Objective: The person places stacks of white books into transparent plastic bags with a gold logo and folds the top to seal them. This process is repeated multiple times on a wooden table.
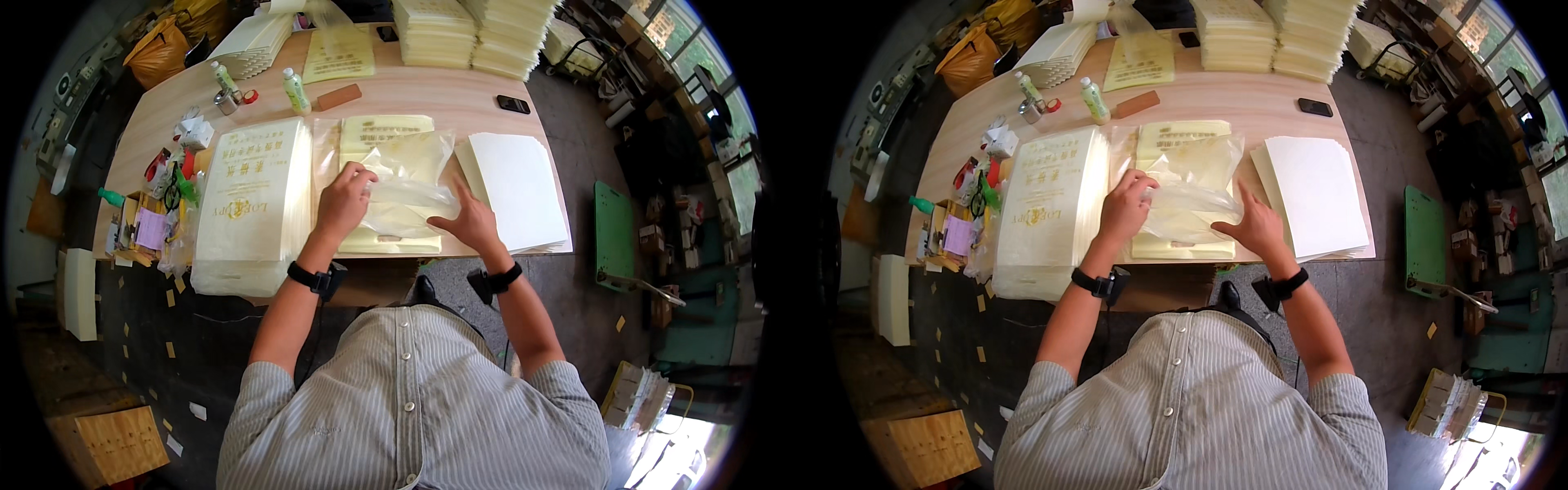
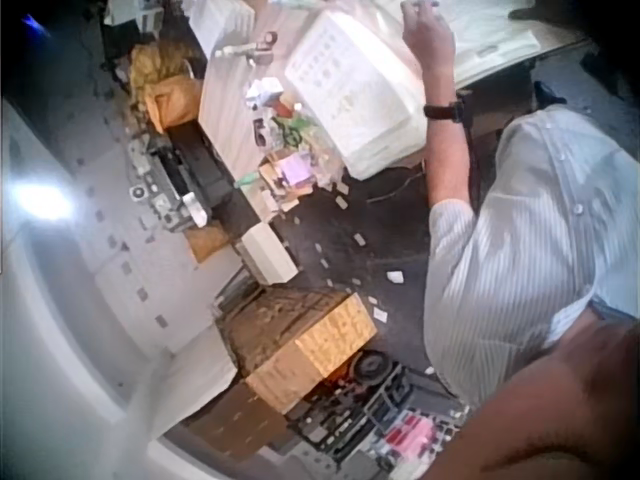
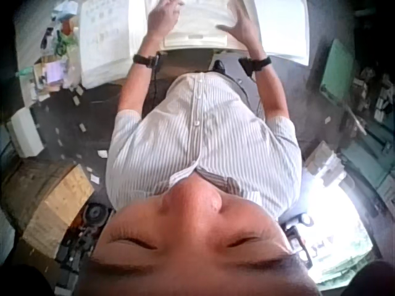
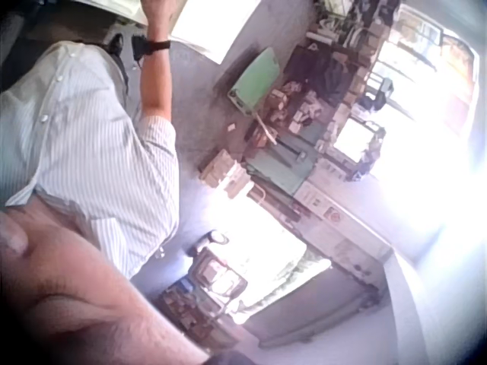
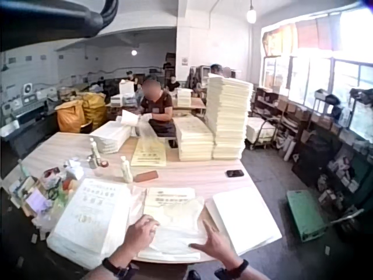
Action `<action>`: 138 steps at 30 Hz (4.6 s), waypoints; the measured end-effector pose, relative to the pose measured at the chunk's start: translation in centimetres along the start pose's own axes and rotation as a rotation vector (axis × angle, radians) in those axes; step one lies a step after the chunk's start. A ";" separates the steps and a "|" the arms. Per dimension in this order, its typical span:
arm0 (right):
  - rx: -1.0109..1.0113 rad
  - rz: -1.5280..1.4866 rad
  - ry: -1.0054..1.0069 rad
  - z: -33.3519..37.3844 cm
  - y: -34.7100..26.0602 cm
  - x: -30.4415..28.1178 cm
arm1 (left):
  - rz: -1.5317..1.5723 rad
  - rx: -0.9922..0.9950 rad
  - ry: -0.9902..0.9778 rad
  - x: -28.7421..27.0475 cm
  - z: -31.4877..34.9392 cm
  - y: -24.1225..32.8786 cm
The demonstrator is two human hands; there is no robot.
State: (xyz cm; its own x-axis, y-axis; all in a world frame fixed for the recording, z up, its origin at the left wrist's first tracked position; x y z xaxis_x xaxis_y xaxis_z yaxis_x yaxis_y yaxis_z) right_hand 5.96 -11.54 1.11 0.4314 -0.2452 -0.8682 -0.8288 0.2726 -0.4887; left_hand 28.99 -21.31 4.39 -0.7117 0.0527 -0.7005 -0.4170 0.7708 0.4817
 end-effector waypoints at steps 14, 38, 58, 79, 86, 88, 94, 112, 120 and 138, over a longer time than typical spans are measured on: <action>0.071 -0.236 -0.076 2.8 0.0 6.2 | 0.575 -0.400 0.114 7.0 9.2 -4.6; 0.054 0.134 -0.052 0.7 2.5 3.6 | 0.404 -0.314 0.143 4.5 10.5 -2.9; -0.114 -0.290 -0.194 -5.7 9.0 7.3 | 0.269 -0.530 0.189 12.4 6.5 -5.3; 0.031 -0.369 0.154 8.8 25.8 -1.9 | 0.163 0.080 0.197 9.6 6.7 12.0; -0.074 -0.145 0.216 8.0 29.2 -5.3 | 0.224 0.297 -0.271 24.3 3.7 19.1; -0.136 -0.101 0.186 6.8 29.4 -5.1 | 0.154 0.358 -0.378 28.8 2.7 19.4; -0.279 0.021 0.078 4.6 30.4 -2.8 | -0.159 0.435 -0.456 35.4 1.2 19.1; 0.842 -1.533 -0.566 7.8 47.6 -6.8 | -0.195 0.548 -0.416 28.5 -4.0 23.8; 0.997 -1.580 -0.766 5.7 42.0 -4.3 | 0.002 0.345 -0.528 26.5 1.8 23.9; 0.733 -1.225 -0.533 7.4 32.0 -6.6 | 0.713 -0.332 -0.168 27.9 4.5 15.5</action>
State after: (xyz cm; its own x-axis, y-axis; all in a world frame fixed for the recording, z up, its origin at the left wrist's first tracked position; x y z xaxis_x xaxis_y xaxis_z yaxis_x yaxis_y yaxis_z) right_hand -20.75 5.64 -9.47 0.9068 -0.3463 0.2404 0.4088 0.5835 -0.7017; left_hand 5.23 -5.05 -10.02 -0.7864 0.5762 -0.2224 -0.0593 0.2880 0.9558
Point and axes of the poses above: each hand's wrist, its own z-axis away from the middle knuckle, its own x-axis out of the palm, y = z × x, the point moved 6 cm from there along -z, towards the middle knuckle, and after that the axes turned 10 degrees about x, right-handed, at the moved point
